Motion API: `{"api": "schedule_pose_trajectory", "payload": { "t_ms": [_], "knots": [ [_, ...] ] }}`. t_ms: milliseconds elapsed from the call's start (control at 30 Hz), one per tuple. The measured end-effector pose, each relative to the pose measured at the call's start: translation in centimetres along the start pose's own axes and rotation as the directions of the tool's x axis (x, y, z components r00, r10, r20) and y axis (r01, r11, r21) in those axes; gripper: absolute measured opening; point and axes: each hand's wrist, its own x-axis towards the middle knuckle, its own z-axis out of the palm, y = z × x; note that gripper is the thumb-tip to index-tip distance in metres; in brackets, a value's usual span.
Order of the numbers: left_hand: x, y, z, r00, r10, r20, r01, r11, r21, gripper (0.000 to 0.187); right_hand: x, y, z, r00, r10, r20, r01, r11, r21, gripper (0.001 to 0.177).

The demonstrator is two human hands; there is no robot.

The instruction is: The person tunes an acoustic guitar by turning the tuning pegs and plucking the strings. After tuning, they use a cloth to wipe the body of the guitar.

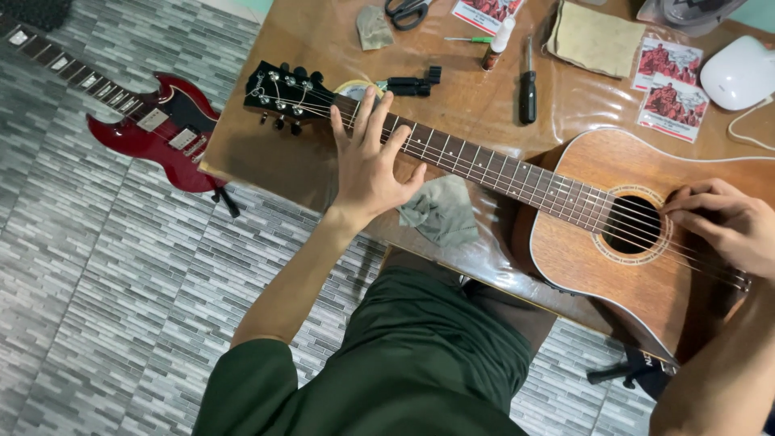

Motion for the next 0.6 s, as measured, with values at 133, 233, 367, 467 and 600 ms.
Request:
{"api": "schedule_pose_trajectory", "payload": {
  "t_ms": [133, 233, 367, 467, 600],
  "knots": [
    [0.4, -0.1, -0.7, 0.999, 0.010, -0.052, -0.009, 1.000, 0.016, 0.044, 0.0, -1.1, 0.2, 0.998, 0.051, -0.021, -0.050, 0.998, 0.045, 0.011],
    [2.1, -1.0, -2.8, 0.998, -0.056, 0.004, 0.056, 0.979, -0.195, 0.033, 0.1, -0.4, 0.7, 0.996, 0.088, -0.033, -0.085, 0.994, 0.075, 0.017],
    [6.3, -10.0, -4.9, 0.913, -0.407, -0.030, 0.396, 0.901, -0.177, 0.019, 0.3, 5.0, 2.0, 0.994, -0.031, -0.105, 0.052, 0.978, 0.204, 0.014],
    [8.9, -17.6, -3.9, 0.841, -0.511, 0.178, 0.495, 0.859, 0.131, 0.011, 0.4, 3.5, 1.7, 0.993, -0.034, -0.116, 0.055, 0.983, 0.175, 0.014],
    [10.4, -21.5, -2.0, 0.556, -0.599, 0.576, 0.447, 0.800, 0.400, 0.066, 0.1, 4.0, 2.2, 0.992, 0.018, -0.127, 0.008, 0.980, 0.199, 0.020]
  ]
}}
